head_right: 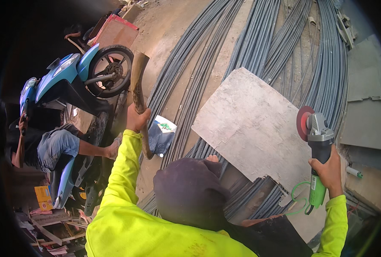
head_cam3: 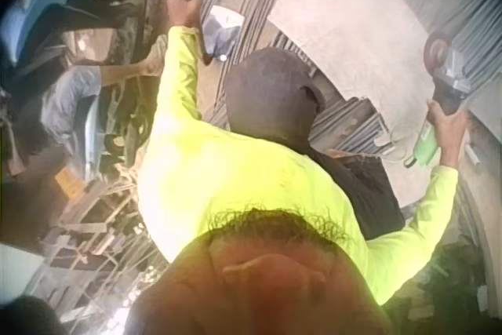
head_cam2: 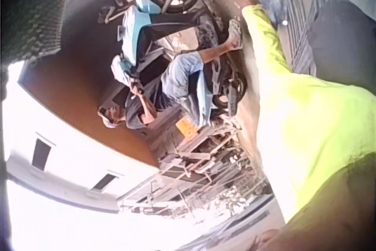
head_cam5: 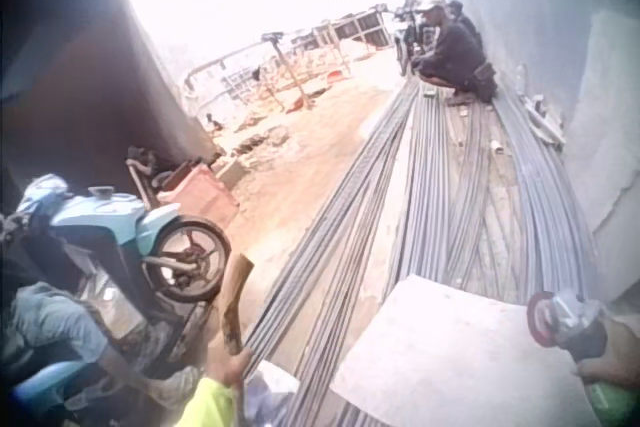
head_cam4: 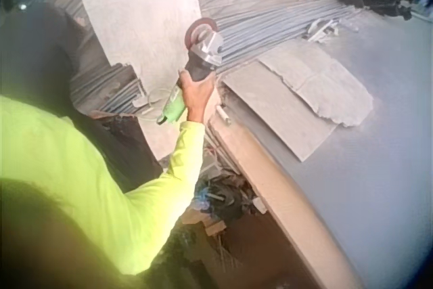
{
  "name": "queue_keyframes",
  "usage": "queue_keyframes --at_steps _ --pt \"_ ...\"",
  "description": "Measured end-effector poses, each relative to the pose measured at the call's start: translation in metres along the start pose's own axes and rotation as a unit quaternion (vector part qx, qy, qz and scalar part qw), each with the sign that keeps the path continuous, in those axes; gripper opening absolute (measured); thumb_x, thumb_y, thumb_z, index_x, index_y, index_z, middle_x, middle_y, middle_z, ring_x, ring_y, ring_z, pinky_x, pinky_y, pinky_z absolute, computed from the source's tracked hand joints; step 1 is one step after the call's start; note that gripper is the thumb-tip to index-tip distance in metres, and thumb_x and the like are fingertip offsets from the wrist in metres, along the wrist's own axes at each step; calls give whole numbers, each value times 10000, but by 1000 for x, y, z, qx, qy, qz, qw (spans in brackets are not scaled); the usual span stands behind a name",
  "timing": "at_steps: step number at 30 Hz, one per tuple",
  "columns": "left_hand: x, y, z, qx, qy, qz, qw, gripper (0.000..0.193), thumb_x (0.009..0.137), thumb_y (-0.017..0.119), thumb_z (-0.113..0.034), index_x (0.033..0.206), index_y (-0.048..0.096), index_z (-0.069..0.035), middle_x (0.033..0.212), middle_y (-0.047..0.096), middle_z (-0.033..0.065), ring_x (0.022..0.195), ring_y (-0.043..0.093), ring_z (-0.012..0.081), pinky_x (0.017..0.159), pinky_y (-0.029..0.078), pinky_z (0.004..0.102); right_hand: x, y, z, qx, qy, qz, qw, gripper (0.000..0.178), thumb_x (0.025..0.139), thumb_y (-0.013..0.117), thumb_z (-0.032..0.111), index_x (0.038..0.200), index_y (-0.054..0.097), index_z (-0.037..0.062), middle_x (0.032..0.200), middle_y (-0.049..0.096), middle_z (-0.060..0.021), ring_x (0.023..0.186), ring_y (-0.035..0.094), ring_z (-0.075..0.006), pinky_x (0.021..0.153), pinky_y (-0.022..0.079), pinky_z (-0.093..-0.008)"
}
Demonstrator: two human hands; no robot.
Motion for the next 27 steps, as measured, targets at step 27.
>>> queue_keyframes --at_steps 27 --pt "-48 -44 -41 262 -71 269 924 342 725 721 -138 1009 622 25 747 675 192 645 711 298 672 597 417 -42 20 -27 168 34 0 985 497 753 777 190 1179 608 -2 997 648 -72 851 616 -155 794 524 -315"
Point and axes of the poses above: each hand's wrist, its own x-axis towards the middle knuckle, its own y-axis out of the palm, z = x × y, the point moved 10 cm from there along x, towards the middle knuckle
